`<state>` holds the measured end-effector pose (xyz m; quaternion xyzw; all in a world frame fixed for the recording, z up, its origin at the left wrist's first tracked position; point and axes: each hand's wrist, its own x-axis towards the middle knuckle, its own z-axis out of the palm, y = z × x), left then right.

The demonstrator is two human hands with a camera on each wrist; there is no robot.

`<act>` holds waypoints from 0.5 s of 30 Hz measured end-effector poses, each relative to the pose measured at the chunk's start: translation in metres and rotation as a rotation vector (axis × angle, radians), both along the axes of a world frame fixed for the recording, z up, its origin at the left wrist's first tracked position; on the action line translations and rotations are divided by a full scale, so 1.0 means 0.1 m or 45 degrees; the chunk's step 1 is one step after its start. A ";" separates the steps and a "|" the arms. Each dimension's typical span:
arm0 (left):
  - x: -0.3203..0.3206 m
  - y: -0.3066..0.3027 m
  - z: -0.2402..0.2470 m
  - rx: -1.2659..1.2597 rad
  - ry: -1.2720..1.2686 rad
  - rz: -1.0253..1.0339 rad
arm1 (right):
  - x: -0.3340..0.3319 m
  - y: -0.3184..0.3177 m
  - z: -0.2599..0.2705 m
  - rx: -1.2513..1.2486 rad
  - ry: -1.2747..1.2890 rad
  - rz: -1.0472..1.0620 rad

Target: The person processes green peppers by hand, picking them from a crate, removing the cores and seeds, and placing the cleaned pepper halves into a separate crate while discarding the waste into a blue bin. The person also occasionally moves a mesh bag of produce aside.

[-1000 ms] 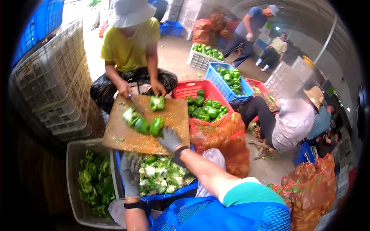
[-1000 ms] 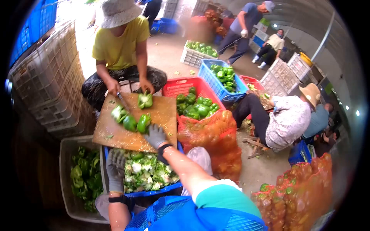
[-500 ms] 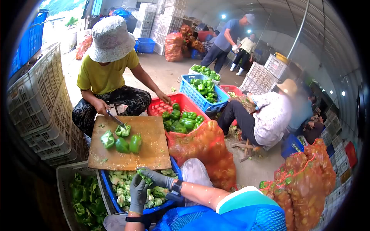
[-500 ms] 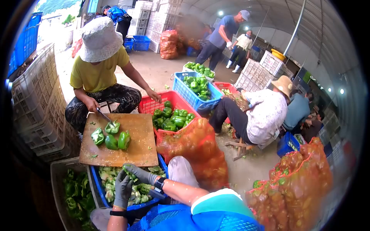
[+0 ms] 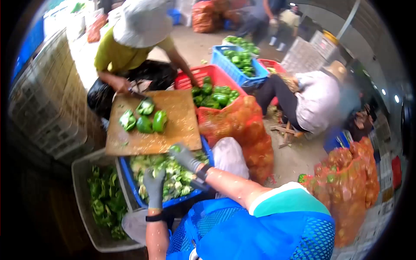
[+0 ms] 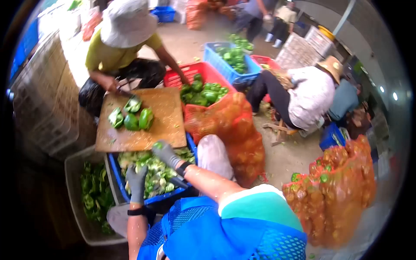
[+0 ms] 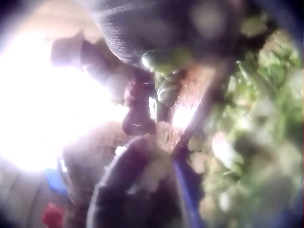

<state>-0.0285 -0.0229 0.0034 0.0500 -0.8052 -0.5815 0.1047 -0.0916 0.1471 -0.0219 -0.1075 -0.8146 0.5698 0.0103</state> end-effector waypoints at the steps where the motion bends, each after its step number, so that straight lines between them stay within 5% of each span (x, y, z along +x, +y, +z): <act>1: -0.03 -0.03 -0.10 -0.052 0.003 -0.015 | -0.03 0.02 0.07 -0.193 -0.086 -0.143; 2: -0.05 -0.07 -0.20 -0.107 0.001 -0.034 | -0.04 -0.01 0.09 -0.380 -0.183 -0.293; 3: -0.11 -0.10 -0.18 -0.286 -0.218 -0.212 | -0.12 0.02 -0.24 -0.205 0.196 -0.129; 5: -0.08 -0.04 -0.13 -0.424 -0.476 -0.441 | -0.07 -0.11 -0.31 -0.330 0.193 0.010; 8: -0.11 0.03 -0.15 -0.547 -0.539 -0.594 | -0.02 -0.65 0.76 -0.829 -0.449 0.261; 9: -0.12 0.04 -0.22 -0.475 -0.457 -0.609 | -0.02 -0.74 0.81 -0.956 -0.326 0.623; 10: -0.13 0.06 -0.15 -0.405 -0.364 -0.632 | -0.05 -0.75 0.96 -0.844 -0.350 0.901; 11: -0.15 0.05 -0.08 -0.497 -0.557 -0.626 | -0.21 -0.77 0.95 -0.482 -0.039 0.966; 12: -0.12 0.03 0.00 -0.309 -0.417 -0.527 | -0.42 -0.77 0.94 -0.116 0.277 1.000; 15: -0.16 -0.01 -0.24 -0.298 -0.293 -0.464 | -1.22 -0.57 0.62 0.744 0.363 0.324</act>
